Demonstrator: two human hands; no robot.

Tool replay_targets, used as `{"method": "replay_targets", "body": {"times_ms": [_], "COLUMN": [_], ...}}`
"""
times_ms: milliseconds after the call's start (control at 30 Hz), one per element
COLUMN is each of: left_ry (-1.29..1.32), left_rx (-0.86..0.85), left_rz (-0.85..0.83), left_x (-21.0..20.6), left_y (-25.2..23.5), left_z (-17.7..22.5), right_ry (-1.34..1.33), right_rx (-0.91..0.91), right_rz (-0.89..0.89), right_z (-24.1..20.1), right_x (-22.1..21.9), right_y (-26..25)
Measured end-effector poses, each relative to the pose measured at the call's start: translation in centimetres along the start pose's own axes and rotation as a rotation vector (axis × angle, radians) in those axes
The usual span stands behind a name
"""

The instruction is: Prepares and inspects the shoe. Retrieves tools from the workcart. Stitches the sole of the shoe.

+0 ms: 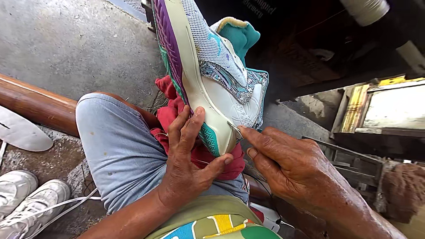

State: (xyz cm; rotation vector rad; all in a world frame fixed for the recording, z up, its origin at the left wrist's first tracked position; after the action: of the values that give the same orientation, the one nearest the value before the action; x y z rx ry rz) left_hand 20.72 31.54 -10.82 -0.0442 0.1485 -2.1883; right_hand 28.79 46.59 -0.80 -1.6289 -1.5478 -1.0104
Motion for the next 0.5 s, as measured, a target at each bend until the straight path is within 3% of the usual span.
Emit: {"method": "replay_targets", "body": {"times_ms": [500], "left_ry": [-0.008], "left_rx": [-0.013], "left_rz": [0.010], "left_x": [0.08], "left_y": [0.08], "left_z": [-0.10], "right_ry": [0.019], "right_rx": [0.038], "right_rz": [-0.019], "right_z": [-0.34], "right_x": [0.20], "right_y": [-0.96]}}
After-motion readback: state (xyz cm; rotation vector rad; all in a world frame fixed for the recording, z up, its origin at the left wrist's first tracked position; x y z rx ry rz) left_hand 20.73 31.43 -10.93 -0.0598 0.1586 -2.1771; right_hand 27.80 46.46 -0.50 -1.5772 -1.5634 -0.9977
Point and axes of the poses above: each hand's wrist, its own y-axis away from the middle knuckle, its own x-axis out of the back of the hand, z = x × y, the point moved 7 cm from there along -y, towards the middle knuckle, and after that the axes turned 1 degree about -x, right-handed, at the moved point
